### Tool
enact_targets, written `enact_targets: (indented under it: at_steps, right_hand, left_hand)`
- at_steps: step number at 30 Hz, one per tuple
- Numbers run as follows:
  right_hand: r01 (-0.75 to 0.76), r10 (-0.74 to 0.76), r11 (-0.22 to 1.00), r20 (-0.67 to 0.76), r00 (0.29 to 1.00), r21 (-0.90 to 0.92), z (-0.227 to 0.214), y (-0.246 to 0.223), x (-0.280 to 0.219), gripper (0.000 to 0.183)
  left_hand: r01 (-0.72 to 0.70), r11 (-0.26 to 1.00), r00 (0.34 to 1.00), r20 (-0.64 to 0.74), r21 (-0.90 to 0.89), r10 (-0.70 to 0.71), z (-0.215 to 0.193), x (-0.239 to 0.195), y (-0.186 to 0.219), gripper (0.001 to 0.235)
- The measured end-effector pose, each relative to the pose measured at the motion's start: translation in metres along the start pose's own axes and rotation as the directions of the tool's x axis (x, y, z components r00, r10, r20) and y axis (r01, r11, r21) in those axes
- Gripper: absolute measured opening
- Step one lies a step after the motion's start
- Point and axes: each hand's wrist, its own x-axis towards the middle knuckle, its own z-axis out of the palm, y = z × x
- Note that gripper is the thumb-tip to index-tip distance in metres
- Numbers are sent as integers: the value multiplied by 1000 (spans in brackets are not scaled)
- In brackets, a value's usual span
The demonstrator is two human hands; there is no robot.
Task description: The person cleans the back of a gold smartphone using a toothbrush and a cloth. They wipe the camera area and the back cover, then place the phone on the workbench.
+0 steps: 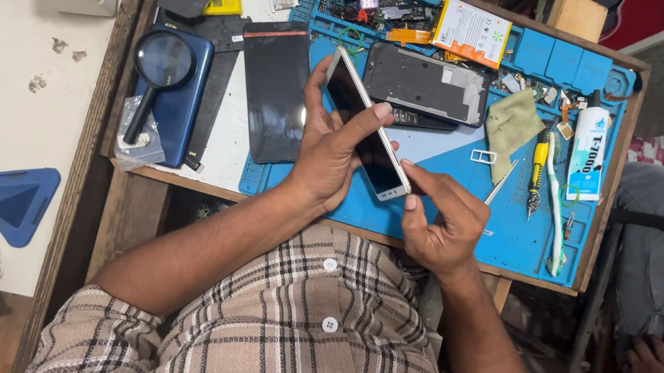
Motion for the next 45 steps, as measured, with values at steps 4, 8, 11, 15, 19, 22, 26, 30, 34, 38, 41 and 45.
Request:
enact_targets:
  at_steps: [4,8,11,15,19,22,26,30,34,38,41,45]
  right_hand:
    - [19,-19,999,-10,1000,-28,0,0,0,26]
    - [20,-19,999,5,1000,-32,0,1,1,25]
    - [-40,40,999,36,999,0,-2,0,0,25]
    - [-91,87,995,95,992,33,-6,2,0,25]
    - [-121,110,991,179,978,53,-8,5,3,27]
    - [-150,144,989,207,968,13,-7,7,2,27]
    - [-174,157,983,228,961,57,-6,11,1,28]
    - [-182,145,971,223,964,154,-5,14,3,27]
    - [-212,169,962,238,957,170,-5,18,2,25]
    - [-181,158,980,223,962,86,-8,17,5,23]
    - [-175,151,979,204,967,107,-9,9,8,24]
    - [-148,137,987,159,978,56,-6,6,12,22]
  left_hand:
    - [4,1000,1000,-15,-1,-4,0,-1,-1,98]
    - [-39,999,999,-19,15,40,0,-1,-3,98]
    - [-190,974,981,49,119,186,-5,-1,-4,98]
    - [-379,873,922,203,305,329,-15,0,-2,102]
    - [-443,819,885,320,363,337,-21,1,-1,104]
    - [-484,794,859,375,369,349,-24,2,-1,106]
    - [-488,818,841,415,304,347,-27,4,-1,104]
    - [-465,839,847,419,282,328,-27,6,1,105]
    - [-472,831,843,427,294,328,-30,5,-2,108]
    - [-474,802,853,417,363,315,-28,1,-1,111]
    - [-456,821,864,392,345,315,-22,-2,2,111]
    - [-473,837,844,414,275,341,-16,-6,3,108]
